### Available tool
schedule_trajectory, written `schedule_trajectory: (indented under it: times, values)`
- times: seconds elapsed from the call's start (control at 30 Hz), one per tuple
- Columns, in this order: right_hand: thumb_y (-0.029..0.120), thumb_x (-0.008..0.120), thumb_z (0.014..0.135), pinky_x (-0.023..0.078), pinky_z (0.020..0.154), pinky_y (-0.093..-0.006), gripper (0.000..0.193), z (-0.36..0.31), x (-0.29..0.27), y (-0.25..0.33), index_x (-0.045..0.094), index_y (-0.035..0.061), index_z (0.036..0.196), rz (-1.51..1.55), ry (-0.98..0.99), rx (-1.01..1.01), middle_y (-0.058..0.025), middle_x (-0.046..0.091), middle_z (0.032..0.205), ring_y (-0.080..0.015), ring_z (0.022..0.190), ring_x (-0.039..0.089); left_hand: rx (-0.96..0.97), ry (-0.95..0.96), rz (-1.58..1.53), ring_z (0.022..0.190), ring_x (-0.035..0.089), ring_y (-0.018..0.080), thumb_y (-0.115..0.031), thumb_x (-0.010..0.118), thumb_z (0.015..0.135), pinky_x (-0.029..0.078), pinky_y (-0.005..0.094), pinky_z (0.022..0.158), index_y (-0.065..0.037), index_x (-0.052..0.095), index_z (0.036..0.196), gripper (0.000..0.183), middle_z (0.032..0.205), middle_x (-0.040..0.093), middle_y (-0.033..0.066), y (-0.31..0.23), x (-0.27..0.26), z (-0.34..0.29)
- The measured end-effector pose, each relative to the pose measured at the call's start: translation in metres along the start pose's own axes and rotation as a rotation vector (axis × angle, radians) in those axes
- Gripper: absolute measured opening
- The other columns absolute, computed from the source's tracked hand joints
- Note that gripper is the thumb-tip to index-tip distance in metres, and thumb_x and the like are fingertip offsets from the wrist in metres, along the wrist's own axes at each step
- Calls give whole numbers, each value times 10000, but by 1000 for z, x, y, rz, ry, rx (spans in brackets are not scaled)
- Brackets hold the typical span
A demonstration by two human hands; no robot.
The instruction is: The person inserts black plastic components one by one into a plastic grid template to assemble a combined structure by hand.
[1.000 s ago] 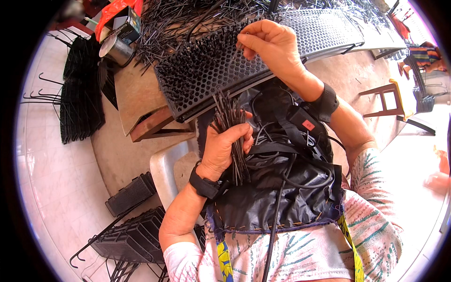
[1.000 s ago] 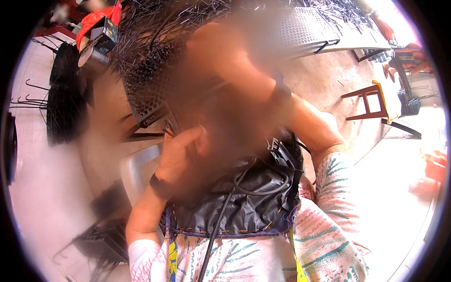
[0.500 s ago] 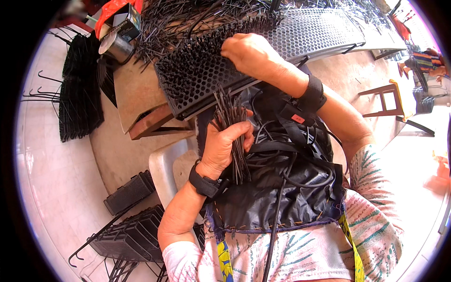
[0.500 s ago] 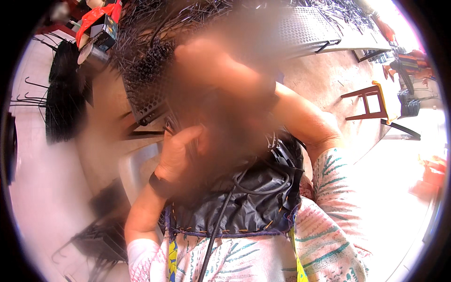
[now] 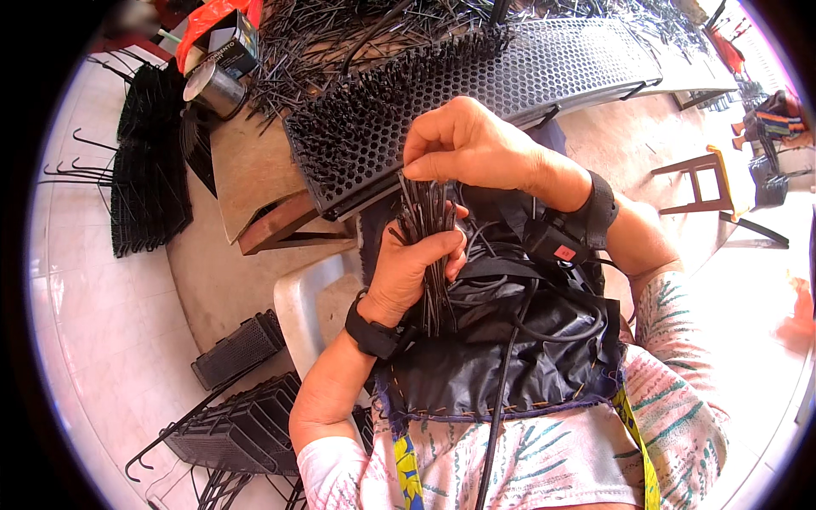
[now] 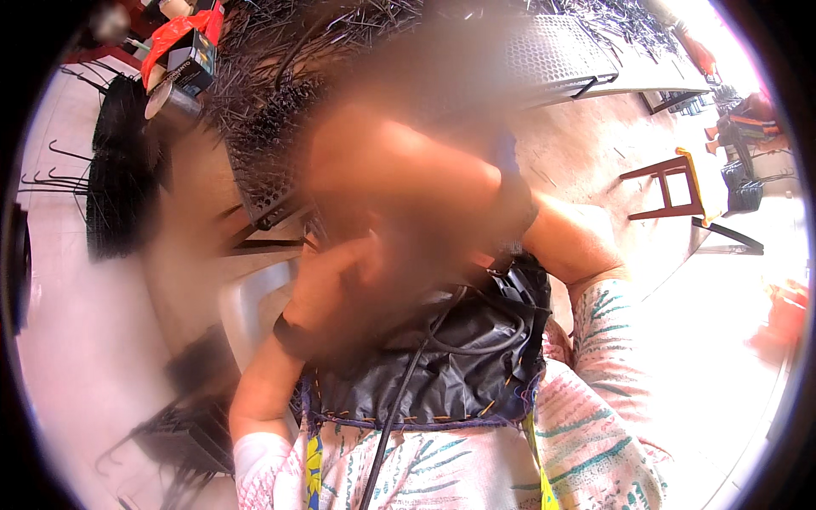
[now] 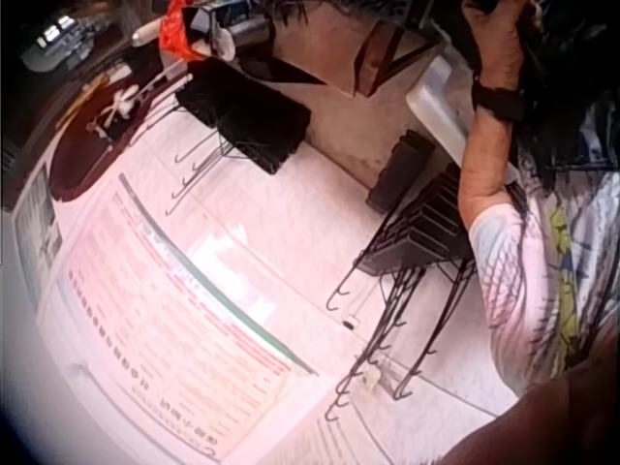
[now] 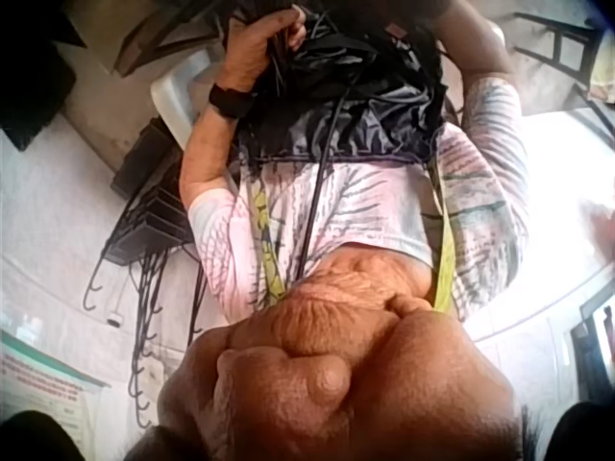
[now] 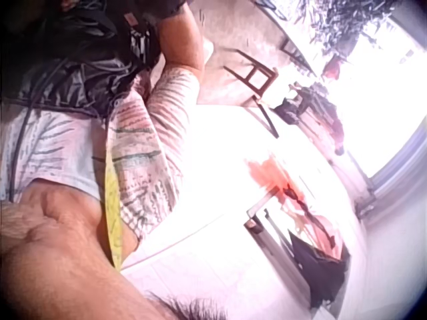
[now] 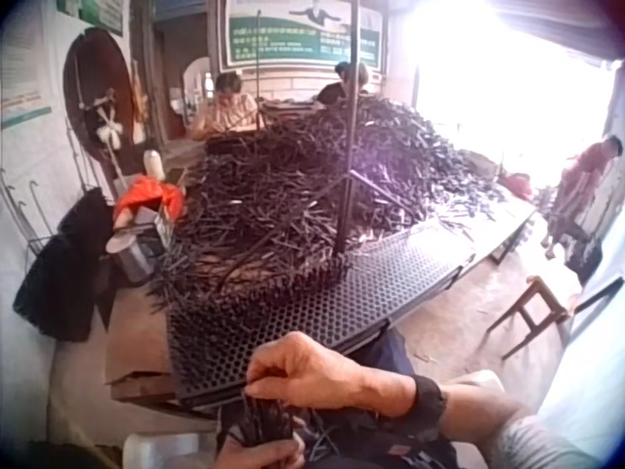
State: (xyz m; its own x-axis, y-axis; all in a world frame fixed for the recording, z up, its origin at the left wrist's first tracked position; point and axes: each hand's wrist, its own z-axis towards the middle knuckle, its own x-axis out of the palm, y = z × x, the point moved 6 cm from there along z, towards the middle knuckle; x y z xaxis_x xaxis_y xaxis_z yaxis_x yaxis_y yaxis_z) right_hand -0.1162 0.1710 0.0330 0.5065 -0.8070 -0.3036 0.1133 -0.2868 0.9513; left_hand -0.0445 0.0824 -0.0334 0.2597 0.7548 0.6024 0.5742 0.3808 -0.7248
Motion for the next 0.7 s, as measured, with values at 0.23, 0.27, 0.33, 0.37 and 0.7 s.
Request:
schedule_trajectory:
  times: [0.23,0.27,0.33,0.37,0.7]
  values:
    - [51,638,684,435,518,-199,161,2,-6,-15,617,-49,808,275,106,104,-61,604,672,-86,569,543,25,33,18,484,479,122,-30,569,724,380,220,430,58,487,966,271,641,517,52,-6,4,-1]
    - [47,640,677,438,517,-203,159,1,-7,-17,616,-55,796,308,132,111,-72,604,669,-97,564,547,26,31,17,484,479,122,-30,569,724,380,220,430,58,487,966,271,641,517,52,-6,3,-1]
    - [38,646,652,441,512,-217,174,2,-7,-20,612,-68,785,354,193,96,-90,603,664,-126,544,551,20,43,14,487,478,127,-34,565,722,380,222,431,53,488,957,262,644,519,56,-2,2,-1]
    - [38,646,652,441,512,-217,174,2,-7,-22,612,-68,785,354,191,97,-90,603,664,-126,544,551,19,44,13,487,478,127,-34,565,722,380,222,431,53,488,957,262,644,519,56,-1,1,0]
    - [42,597,703,412,490,-211,100,-2,-20,-8,601,-34,769,120,-202,-2,-58,588,643,-80,534,515,26,-9,-52,485,490,135,-59,560,751,391,237,421,14,509,958,225,646,525,65,2,-6,2]
